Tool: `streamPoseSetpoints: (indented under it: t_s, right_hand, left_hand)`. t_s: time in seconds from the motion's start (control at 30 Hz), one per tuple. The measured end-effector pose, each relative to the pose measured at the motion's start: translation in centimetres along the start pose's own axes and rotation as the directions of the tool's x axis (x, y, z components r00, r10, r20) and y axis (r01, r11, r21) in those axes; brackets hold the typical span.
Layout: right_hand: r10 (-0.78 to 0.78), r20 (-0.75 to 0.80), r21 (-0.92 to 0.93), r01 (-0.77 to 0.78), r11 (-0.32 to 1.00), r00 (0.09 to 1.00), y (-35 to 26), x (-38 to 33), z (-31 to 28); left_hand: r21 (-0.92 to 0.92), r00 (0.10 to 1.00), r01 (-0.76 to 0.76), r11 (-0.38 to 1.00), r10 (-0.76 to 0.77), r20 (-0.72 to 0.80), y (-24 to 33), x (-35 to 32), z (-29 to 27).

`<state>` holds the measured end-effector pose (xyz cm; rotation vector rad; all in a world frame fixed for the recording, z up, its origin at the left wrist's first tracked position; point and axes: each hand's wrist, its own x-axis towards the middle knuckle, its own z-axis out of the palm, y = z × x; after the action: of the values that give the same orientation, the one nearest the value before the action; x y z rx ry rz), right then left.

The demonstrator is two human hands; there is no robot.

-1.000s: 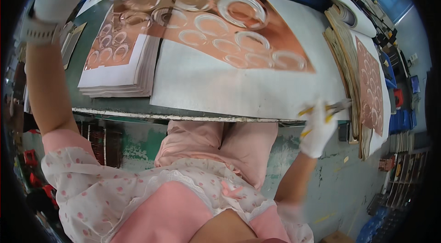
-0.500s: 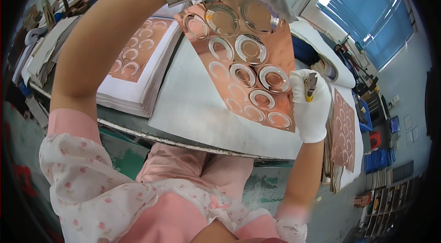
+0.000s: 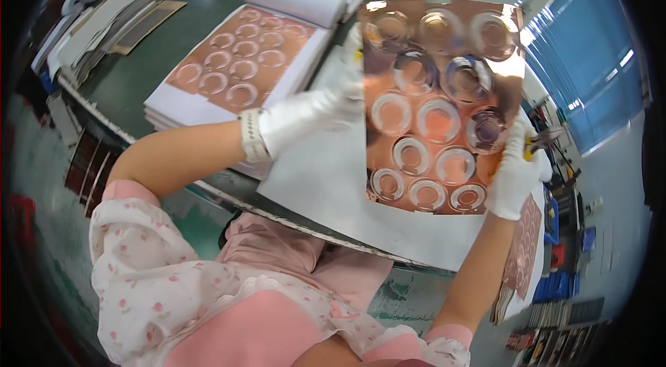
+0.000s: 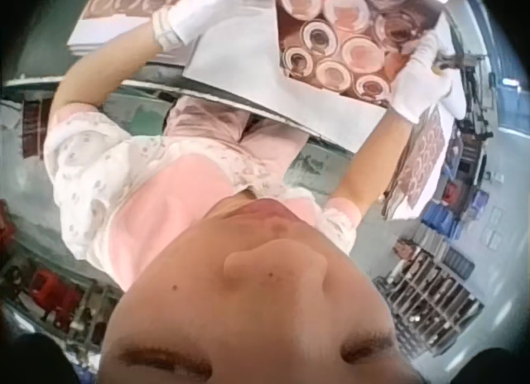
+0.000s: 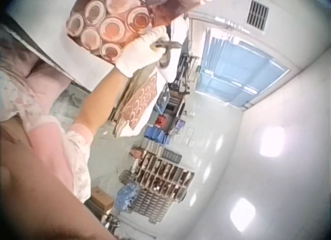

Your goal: The person uses pliers to cut circular copper foil pieces from a larger copper sheet. They repeatedly lift the sheet, cut out the circles, and place the finished pieces into a white container. The process is repeated for multiple sheets throughout the video.

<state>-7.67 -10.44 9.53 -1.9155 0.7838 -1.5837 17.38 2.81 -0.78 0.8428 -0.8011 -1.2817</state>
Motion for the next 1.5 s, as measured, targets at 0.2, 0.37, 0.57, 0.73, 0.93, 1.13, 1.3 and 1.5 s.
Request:
streamPoseSetpoints:
  t_s: [0.2,0.37,0.57,0.73,0.93,1.13,1.3,1.5]
  right_hand:
    - [0.241,0.185,0.415,-0.298,0.860,0.953,2.4,2.4,5.4]
    - [0.403,0.300,0.397,-0.497,0.772,0.865,1.4,1.5,14.0]
    - [0.451,0.567,0.335,-0.693,0.638,0.689,1.2,-0.6,21.7]
    - [0.390,0.654,0.382,-0.728,0.568,0.648,0.5,-1.5,23.5]
    - [0.454,0.572,0.349,-0.704,0.619,0.683,3.2,-0.6,20.4]
    - [0.460,0.606,0.317,-0.728,0.608,0.649,4.8,-2.2,19.4]
    - [0.527,0.686,0.210,-0.831,0.516,0.501,6.9,-4.0,20.2]
    - [0.355,0.918,0.117,-0.975,0.188,0.178,6.1,-6.8,19.6]
  left_hand:
    - [0.337,0.929,-0.057,0.940,0.173,-0.326,5.7,-3.4,1.2]
    - [0.627,0.814,0.069,0.776,0.320,-0.486,10.7,-5.5,-3.3]
    - [0.954,0.668,-0.085,0.288,0.727,-0.159,20.0,-8.4,-8.8]
    - [0.892,0.480,0.371,-0.258,0.876,0.054,25.5,-11.7,0.2]
    - [0.738,0.745,0.227,-0.635,0.602,0.289,19.7,-2.8,-3.2]
    - [0.411,0.953,0.212,-0.886,0.281,0.113,6.3,3.3,-7.8]
    - [0.770,0.974,0.222,-0.598,0.162,-0.156,5.6,4.8,-7.6]
    - [0.648,0.903,0.409,-0.643,0.388,-0.185,14.7,-0.8,-12.4]
